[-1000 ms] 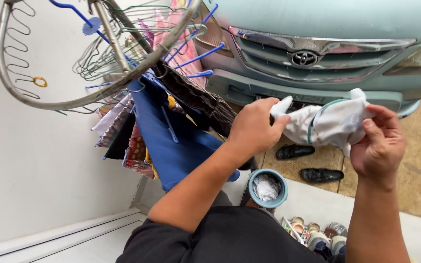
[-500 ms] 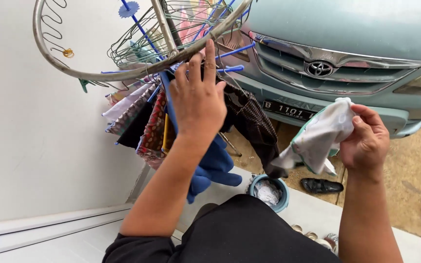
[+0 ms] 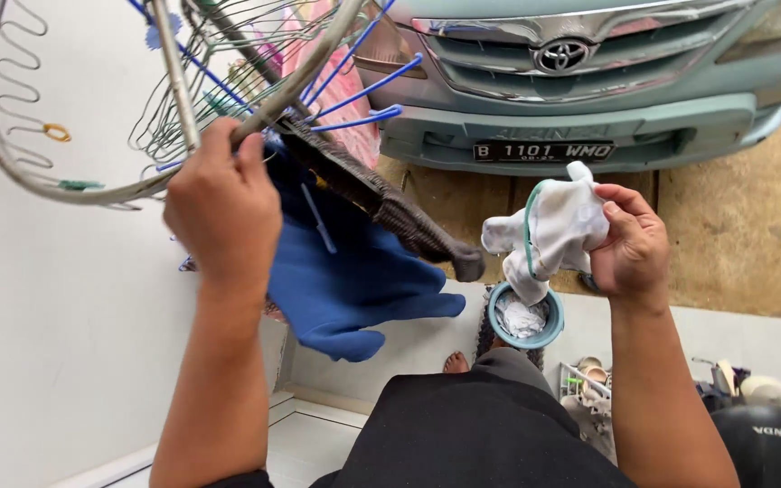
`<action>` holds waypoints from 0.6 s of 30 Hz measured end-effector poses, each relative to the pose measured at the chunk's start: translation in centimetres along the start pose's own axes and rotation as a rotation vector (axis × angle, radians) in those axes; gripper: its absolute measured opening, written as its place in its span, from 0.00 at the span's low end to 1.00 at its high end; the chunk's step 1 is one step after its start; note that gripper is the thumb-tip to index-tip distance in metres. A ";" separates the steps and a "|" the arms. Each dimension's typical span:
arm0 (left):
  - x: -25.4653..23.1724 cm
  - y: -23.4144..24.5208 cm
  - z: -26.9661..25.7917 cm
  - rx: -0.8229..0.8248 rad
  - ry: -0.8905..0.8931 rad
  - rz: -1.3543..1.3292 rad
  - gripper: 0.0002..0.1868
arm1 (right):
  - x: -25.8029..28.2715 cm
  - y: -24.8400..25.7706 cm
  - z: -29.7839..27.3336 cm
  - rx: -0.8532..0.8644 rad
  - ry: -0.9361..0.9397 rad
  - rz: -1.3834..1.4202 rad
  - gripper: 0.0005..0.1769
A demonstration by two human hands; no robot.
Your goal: Hanging small laundry items such as socks and cloths on a circular drying rack using clips.
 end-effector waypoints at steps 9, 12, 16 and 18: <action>3.4 2.1 -2.7 0.043 -0.115 -0.147 0.02 | -0.5 0.8 -0.2 -0.052 -0.068 0.031 0.12; 4.4 2.3 -2.9 0.018 -0.129 -0.127 0.02 | -0.7 0.5 0.5 -0.046 -0.084 0.020 0.12; 5.4 2.7 -2.5 0.020 -0.224 -0.192 0.03 | -1.2 0.4 1.5 -0.021 -0.098 0.018 0.11; 6.7 3.0 -2.5 0.018 -0.243 -0.214 0.05 | -1.4 0.4 1.9 -0.011 -0.108 0.022 0.11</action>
Point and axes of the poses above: each hand's wrist, its own z-axis towards the middle knuckle, its own y-axis out of the back of the hand, x = y × z, the point moved 9 cm from there along z, towards the middle knuckle, and after that the axes turned 4 degrees about x, right-handed, at the moved point
